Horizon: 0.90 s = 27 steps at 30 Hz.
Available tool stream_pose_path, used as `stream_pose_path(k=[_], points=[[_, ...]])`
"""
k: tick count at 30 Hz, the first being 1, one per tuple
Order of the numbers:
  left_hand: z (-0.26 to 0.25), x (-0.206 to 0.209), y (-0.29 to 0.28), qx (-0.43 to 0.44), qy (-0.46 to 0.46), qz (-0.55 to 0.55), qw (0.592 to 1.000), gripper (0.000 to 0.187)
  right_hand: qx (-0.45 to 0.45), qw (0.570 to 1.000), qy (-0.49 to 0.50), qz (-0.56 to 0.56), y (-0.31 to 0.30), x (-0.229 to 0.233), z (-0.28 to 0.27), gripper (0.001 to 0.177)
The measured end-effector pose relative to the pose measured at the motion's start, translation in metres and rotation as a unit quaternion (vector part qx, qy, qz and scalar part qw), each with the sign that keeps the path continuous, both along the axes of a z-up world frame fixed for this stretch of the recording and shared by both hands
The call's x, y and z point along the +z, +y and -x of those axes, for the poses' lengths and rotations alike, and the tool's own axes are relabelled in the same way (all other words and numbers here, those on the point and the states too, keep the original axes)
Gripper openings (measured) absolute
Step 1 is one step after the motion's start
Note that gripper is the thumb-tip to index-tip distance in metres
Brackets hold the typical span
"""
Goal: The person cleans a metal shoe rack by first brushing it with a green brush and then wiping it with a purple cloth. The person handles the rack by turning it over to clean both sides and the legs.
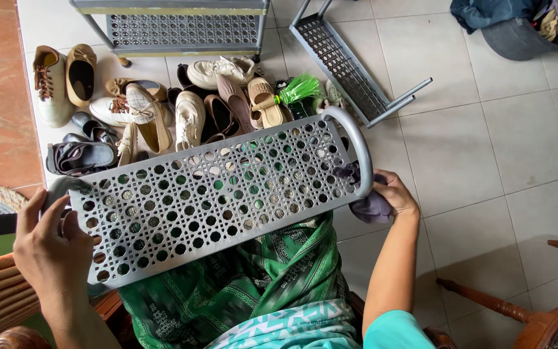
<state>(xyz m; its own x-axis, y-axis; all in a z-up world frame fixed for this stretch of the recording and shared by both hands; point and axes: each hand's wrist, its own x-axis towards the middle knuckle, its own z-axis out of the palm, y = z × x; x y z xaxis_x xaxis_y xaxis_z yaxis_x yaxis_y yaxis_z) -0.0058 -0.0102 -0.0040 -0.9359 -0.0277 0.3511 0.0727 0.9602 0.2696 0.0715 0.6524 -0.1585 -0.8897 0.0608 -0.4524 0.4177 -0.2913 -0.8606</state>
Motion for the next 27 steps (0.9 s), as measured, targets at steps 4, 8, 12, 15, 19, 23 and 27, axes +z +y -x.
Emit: stream_pose_path(k=[4, 8, 12, 15, 19, 23, 27], points=[[0.005, -0.002, 0.002, 0.030, -0.046, 0.007, 0.998, 0.023, 0.144, 0.962, 0.099, -0.209, -0.008, 0.028, 0.040, 0.031], [0.005, 0.005, 0.008, 0.040, -0.029, 0.044, 0.998, 0.021, 0.097, 0.932, 0.097, -0.336, -0.062, 0.052, 0.093, 0.028], [-0.002, 0.011, 0.010, 0.022, 0.019, -0.040, 0.999, 0.031, -0.056, 0.904, 0.245, -0.347, -0.098, 0.077, 0.115, 0.021], [-0.002, 0.011, 0.004, 0.117, -0.095, -0.222, 0.963, 0.026, -0.229, 0.962, 0.063, -0.136, -0.095, 0.099, 0.120, 0.024], [-0.003, 0.009, -0.001, 0.132, -0.112, -0.423, 0.889, 0.039, -0.081, 0.994, 0.032, -0.061, -0.074, 0.127, 0.102, 0.039], [-0.014, 0.015, -0.001, 0.005, 0.045, -0.438, 0.898, 0.035, -0.018, 0.954, 0.169, -0.247, -0.065, 0.152, 0.082, 0.045], [-0.044, 0.016, 0.000, 0.025, 0.118, -0.498, 0.859, 0.038, -0.054, 0.926, 0.256, -0.274, -0.062, 0.163, 0.052, 0.059]])
